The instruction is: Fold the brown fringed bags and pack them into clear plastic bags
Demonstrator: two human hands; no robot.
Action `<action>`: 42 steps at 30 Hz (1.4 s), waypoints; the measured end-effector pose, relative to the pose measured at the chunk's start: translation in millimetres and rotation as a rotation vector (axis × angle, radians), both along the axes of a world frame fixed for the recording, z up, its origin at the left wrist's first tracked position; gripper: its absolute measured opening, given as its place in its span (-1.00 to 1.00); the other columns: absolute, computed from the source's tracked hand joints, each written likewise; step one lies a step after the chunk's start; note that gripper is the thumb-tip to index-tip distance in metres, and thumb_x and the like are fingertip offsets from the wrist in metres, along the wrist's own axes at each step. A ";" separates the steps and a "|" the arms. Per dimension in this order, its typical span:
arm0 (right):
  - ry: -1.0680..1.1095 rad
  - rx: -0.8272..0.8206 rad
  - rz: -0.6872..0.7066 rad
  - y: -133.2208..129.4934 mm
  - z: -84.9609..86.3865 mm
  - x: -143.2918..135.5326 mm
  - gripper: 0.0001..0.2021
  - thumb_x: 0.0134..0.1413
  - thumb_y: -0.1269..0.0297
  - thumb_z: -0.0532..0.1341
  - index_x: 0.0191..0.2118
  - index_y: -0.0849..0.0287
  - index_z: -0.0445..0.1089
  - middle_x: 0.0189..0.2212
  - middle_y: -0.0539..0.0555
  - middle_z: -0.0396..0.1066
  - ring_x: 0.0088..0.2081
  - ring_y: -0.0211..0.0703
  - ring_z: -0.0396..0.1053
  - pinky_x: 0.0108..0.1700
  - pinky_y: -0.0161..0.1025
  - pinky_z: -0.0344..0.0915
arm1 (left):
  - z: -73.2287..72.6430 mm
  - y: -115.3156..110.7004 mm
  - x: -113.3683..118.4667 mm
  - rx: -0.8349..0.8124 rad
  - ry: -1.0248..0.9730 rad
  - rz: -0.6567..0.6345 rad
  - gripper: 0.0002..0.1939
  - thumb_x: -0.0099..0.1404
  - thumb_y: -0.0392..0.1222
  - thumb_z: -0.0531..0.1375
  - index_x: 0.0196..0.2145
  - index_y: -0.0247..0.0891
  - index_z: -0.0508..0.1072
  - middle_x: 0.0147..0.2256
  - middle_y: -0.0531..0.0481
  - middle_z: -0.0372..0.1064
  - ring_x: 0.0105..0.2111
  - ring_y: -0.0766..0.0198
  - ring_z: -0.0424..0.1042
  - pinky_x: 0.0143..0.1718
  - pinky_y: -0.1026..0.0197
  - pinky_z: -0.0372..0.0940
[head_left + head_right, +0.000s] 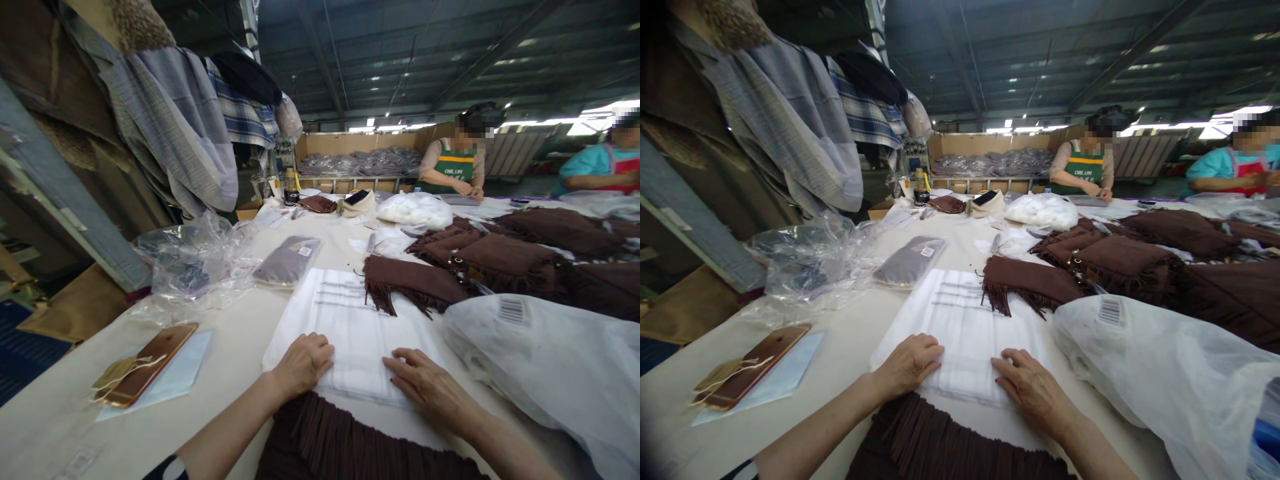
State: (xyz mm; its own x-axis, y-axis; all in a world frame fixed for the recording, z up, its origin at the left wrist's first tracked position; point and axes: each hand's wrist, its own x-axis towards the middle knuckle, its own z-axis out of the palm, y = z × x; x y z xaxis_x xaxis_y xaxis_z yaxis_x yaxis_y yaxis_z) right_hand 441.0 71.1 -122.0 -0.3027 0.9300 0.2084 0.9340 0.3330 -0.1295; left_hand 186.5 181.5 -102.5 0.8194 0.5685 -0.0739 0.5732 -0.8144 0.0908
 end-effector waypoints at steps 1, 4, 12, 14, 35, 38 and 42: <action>-0.006 0.023 -0.002 1.7 -3.0 0.0 -0.75 0.20 0.34 0.02 -0.05 0.05 0.33 -0.13 0.09 0.38 -0.12 -0.22 0.36 -0.12 -0.30 0.35 | 0.6 1.2 3.2 0.011 0.024 -0.004 -0.90 0.31 -0.30 0.07 -0.27 -0.29 0.39 -0.21 -0.07 0.37 -0.19 0.15 0.35 -0.17 0.14 0.26; -0.039 0.107 -0.020 7.6 -11.1 0.8 -0.77 0.18 0.47 -0.02 -0.23 0.12 0.35 -0.31 0.05 0.40 -0.27 -0.26 0.39 -0.28 -0.37 0.32 | 2.5 3.5 11.9 0.041 0.090 0.004 -0.80 0.28 -0.45 0.00 -0.29 -0.33 0.40 -0.26 -0.13 0.38 -0.22 0.15 0.36 -0.19 0.15 0.26; -0.182 0.363 0.022 1.6 -19.8 13.2 -0.77 0.10 0.57 -0.04 -0.21 0.21 0.26 -0.52 0.00 0.32 -0.49 -0.17 0.29 -0.40 -0.24 0.19 | 9.4 13.9 -11.5 0.130 0.105 0.286 -0.69 0.20 -0.54 -0.08 -0.23 -0.44 0.39 -0.23 -0.30 0.35 -0.15 -0.03 0.34 -0.15 -0.03 0.22; -0.185 0.364 0.054 -8.3 -21.2 18.4 -0.70 0.08 0.57 -0.04 -0.10 0.21 0.25 -0.43 0.03 0.37 -0.41 -0.14 0.32 -0.28 -0.18 0.23 | 11.1 16.7 -28.1 0.129 0.081 0.375 -0.69 0.20 -0.54 -0.09 -0.25 -0.45 0.40 -0.22 -0.33 0.35 -0.14 -0.05 0.34 -0.14 -0.05 0.22; 1.501 0.057 -0.889 -50.1 17.2 7.4 -0.52 -0.55 0.01 0.32 -0.37 0.13 0.31 -0.53 -0.07 0.28 -0.63 -0.40 0.17 -0.62 -0.35 0.21 | 8.5 13.6 -45.4 -0.947 -1.151 0.799 -0.84 0.05 -0.23 0.23 -0.38 -0.32 0.38 -0.37 -0.07 0.41 -0.40 0.35 0.42 -0.54 0.43 0.22; 1.640 -0.005 -0.889 -59.6 7.2 5.9 -0.51 -0.67 0.06 0.40 -0.44 0.13 0.33 -0.46 -0.01 0.39 -0.43 -0.23 0.39 -0.35 -0.31 0.41 | -11.7 5.5 -47.3 -0.950 -1.196 0.744 -0.77 -0.01 -0.12 0.28 -0.42 -0.31 0.40 -0.38 -0.03 0.41 -0.38 0.34 0.39 -0.35 0.32 0.33; 1.462 -0.174 -0.861 -86.0 -6.9 10.0 -0.53 -0.44 -0.03 0.39 -0.35 0.11 0.37 -0.44 -0.02 0.45 -0.38 -0.15 0.43 -0.36 -0.32 0.39 | -24.1 -8.8 -54.4 -0.897 -1.097 0.638 -0.72 -0.04 0.00 0.27 -0.49 -0.29 0.45 -0.48 0.05 0.40 -0.42 0.31 0.35 -0.31 0.28 0.28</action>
